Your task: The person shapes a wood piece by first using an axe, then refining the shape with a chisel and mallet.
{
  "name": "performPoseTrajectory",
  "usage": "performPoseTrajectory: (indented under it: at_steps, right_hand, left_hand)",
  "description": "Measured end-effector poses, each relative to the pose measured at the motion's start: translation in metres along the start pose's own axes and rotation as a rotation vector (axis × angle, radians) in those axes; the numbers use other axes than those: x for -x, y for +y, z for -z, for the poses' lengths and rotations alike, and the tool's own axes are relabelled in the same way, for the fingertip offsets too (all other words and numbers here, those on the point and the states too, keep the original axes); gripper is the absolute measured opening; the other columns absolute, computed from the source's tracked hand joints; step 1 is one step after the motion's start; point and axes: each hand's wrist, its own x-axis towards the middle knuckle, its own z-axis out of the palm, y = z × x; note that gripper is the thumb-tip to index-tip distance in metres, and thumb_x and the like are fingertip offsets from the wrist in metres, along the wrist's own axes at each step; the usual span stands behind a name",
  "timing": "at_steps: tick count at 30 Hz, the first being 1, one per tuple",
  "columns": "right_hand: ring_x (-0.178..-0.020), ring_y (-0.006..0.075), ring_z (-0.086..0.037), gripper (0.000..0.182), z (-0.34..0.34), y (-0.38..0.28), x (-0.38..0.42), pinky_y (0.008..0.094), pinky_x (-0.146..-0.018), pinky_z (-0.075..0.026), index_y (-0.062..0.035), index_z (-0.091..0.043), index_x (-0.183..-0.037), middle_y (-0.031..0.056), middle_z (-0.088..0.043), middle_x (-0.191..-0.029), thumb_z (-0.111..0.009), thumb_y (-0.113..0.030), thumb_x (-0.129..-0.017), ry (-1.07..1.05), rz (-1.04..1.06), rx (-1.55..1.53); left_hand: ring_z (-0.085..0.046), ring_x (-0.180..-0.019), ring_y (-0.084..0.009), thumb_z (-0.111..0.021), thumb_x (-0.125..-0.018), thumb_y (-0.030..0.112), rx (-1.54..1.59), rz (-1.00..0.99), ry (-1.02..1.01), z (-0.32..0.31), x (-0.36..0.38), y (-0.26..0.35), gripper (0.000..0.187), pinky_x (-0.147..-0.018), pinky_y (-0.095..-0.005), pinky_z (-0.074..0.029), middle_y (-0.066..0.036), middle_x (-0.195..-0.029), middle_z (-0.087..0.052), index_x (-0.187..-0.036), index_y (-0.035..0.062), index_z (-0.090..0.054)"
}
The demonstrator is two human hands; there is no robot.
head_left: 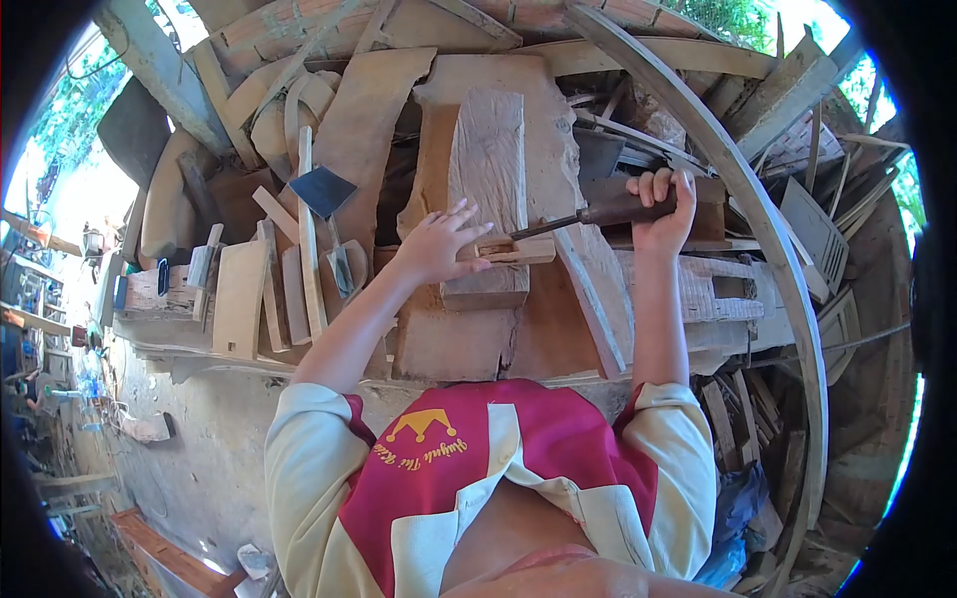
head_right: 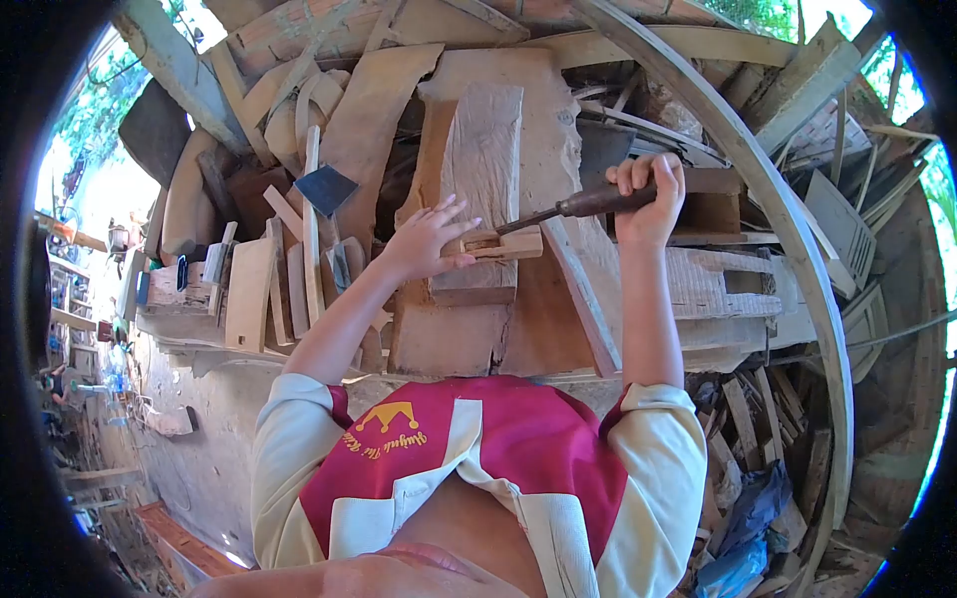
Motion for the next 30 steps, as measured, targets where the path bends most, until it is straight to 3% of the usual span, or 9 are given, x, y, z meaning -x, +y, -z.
performPoseTrajectory:
  at_steps: [4,12,15,17,19,23,30]
  right_hand:
    - [-0.048,0.0148,-0.038,0.017,-0.032,0.001,-0.005,0.0325,-0.055,-0.035,-0.0091,-0.041,-0.067,0.0028,-0.040,-0.055,-0.052,-0.011,-0.080,-0.226,-0.080,0.048]
    - [-0.045,0.0137,-0.038,0.016,-0.059,0.021,-0.013,0.0272,-0.044,-0.033,-0.0059,-0.043,-0.067,0.0047,-0.040,-0.052,-0.055,-0.006,-0.078,-0.405,-0.136,0.017]
    - [-0.045,0.0123,-0.038,0.018,-0.070,0.028,-0.011,0.0301,-0.052,-0.035,-0.0089,-0.040,-0.066,0.0027,-0.040,-0.053,-0.050,-0.010,-0.081,-0.502,-0.144,0.161]
    - [-0.044,0.0122,-0.037,0.016,-0.072,0.038,-0.013,0.0280,-0.046,-0.033,-0.0069,-0.041,-0.067,0.0037,-0.040,-0.052,-0.051,-0.008,-0.080,-0.512,-0.112,0.240]
    - [-0.044,0.0131,-0.042,0.014,-0.075,0.047,-0.021,0.0260,-0.040,-0.035,-0.0027,-0.044,-0.067,0.0063,-0.043,-0.052,-0.054,-0.002,-0.078,-0.453,-0.138,0.119]
    - [-0.043,0.0130,-0.044,0.015,-0.087,0.051,-0.028,0.0256,-0.041,-0.034,-0.0035,-0.045,-0.067,0.0045,-0.045,-0.052,-0.055,-0.004,-0.078,-0.632,-0.245,0.197]
    - [-0.042,0.0117,-0.041,0.015,-0.114,0.083,-0.047,0.0252,-0.043,-0.033,-0.0057,-0.045,-0.070,0.0025,-0.044,-0.050,-0.057,-0.009,-0.079,-0.591,-0.376,0.294]
  left_hand:
    - [-0.023,-0.129,-0.0297,-0.050,-0.077,0.057,0.010,0.011,0.008,-0.001,0.000,0.001,0.064,-0.101,-0.0442,-0.025,-0.016,-0.135,-0.033,-0.128,0.0172,-0.043]
    - [-0.023,-0.130,-0.0290,-0.049,-0.077,0.057,-0.003,0.025,-0.019,-0.001,0.000,0.001,0.065,-0.101,-0.0455,-0.025,-0.015,-0.135,-0.033,-0.129,0.0179,-0.042]
    - [-0.024,-0.129,-0.0290,-0.049,-0.077,0.058,-0.014,0.014,-0.012,-0.002,-0.001,-0.001,0.065,-0.101,-0.0454,-0.026,-0.015,-0.135,-0.034,-0.128,0.0177,-0.042]
    - [-0.024,-0.129,-0.0295,-0.049,-0.077,0.058,0.003,0.003,-0.014,-0.002,-0.001,-0.001,0.065,-0.100,-0.0455,-0.026,-0.015,-0.134,-0.035,-0.128,0.0172,-0.042]
    - [-0.025,-0.129,-0.0298,-0.049,-0.077,0.058,0.006,0.000,-0.017,-0.003,-0.001,-0.001,0.066,-0.100,-0.0455,-0.026,-0.015,-0.134,-0.035,-0.128,0.0170,-0.042]
    - [-0.025,-0.128,-0.0306,-0.049,-0.077,0.059,-0.004,-0.003,-0.007,-0.003,-0.001,-0.002,0.066,-0.100,-0.0456,-0.027,-0.016,-0.133,-0.036,-0.128,0.0166,-0.043]
    - [-0.028,-0.127,-0.0291,-0.049,-0.078,0.056,0.008,-0.021,0.009,0.001,0.000,0.003,0.066,-0.099,-0.0439,-0.028,-0.016,-0.131,-0.039,-0.124,0.0096,-0.046]
